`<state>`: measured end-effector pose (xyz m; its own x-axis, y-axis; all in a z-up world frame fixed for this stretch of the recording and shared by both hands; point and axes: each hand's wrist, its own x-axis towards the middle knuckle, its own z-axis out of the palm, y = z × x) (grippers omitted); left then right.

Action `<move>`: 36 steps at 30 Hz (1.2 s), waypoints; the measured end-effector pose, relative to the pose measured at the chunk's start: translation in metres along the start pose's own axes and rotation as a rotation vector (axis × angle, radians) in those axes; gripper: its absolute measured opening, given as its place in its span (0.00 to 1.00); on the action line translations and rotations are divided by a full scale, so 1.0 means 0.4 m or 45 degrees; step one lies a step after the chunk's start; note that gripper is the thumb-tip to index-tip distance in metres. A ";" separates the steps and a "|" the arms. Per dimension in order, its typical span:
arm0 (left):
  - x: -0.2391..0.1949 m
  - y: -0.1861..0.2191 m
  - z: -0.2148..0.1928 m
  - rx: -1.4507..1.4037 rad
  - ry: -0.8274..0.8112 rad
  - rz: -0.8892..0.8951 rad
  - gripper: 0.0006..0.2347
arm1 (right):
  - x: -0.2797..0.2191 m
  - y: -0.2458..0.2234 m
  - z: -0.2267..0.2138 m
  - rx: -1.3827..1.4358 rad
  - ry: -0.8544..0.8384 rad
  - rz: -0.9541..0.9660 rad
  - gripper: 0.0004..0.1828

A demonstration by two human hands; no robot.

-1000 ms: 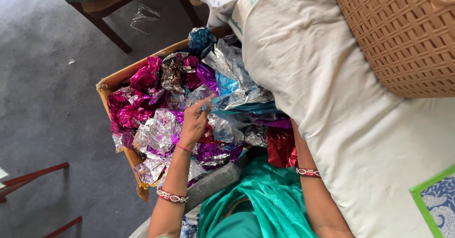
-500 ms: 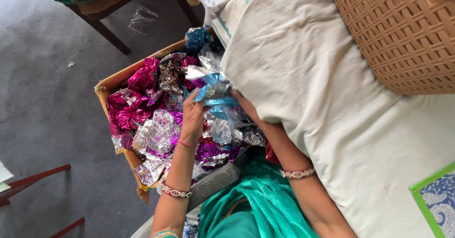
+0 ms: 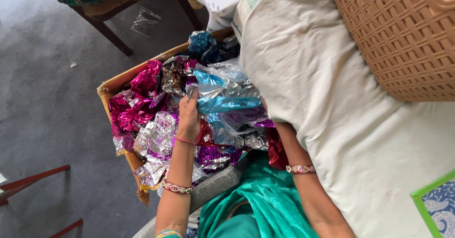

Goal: The person picks a sheet of metallic foil from a basket, wraps it around a wooden block on the table, and presses and rolls the foil with a wooden roller to shape it around the block. The wrapped block is set aside with a previously wrapped one, and the person wipes wooden pieces with a cloth.

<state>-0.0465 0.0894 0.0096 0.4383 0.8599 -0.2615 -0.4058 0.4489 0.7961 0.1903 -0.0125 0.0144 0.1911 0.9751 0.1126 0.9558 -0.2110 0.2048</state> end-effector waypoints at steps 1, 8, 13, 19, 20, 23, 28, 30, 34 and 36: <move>-0.016 0.041 0.055 -0.004 -0.005 0.004 0.15 | 0.011 -0.002 -0.016 0.084 0.041 0.004 0.35; -0.072 0.076 0.182 0.651 0.099 0.017 0.19 | 0.045 -0.012 -0.112 0.703 0.301 0.042 0.48; -0.103 0.083 0.199 0.699 -0.034 0.060 0.13 | 0.082 -0.037 -0.079 1.589 0.295 -0.091 0.41; -0.149 0.109 0.177 1.092 -0.120 -0.038 0.06 | 0.063 -0.051 0.139 1.427 0.048 0.259 0.20; -0.154 0.108 0.168 1.160 -0.140 -0.011 0.05 | 0.066 -0.048 0.087 1.313 0.006 0.278 0.17; -0.201 0.166 0.185 1.217 -0.179 0.027 0.05 | 0.060 -0.016 0.001 1.197 -0.045 0.285 0.16; -0.273 0.288 0.143 0.977 -0.101 0.064 0.05 | 0.082 -0.041 -0.049 1.182 -0.061 0.222 0.17; -0.282 0.306 0.082 0.885 0.035 0.191 0.05 | 0.081 -0.046 -0.058 1.174 -0.071 0.198 0.18; -0.283 0.331 0.030 0.619 0.141 0.317 0.08 | 0.066 -0.051 -0.078 1.142 -0.090 0.148 0.20; -0.290 0.399 0.070 -0.123 0.374 0.426 0.14 | 0.062 -0.048 -0.091 1.123 -0.093 0.125 0.20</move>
<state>-0.1395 0.0545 0.1824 0.0294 0.9877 -0.1533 -0.5657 0.1429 0.8122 0.1684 0.0131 0.0487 0.2660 0.9637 0.0220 0.7528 -0.1934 -0.6292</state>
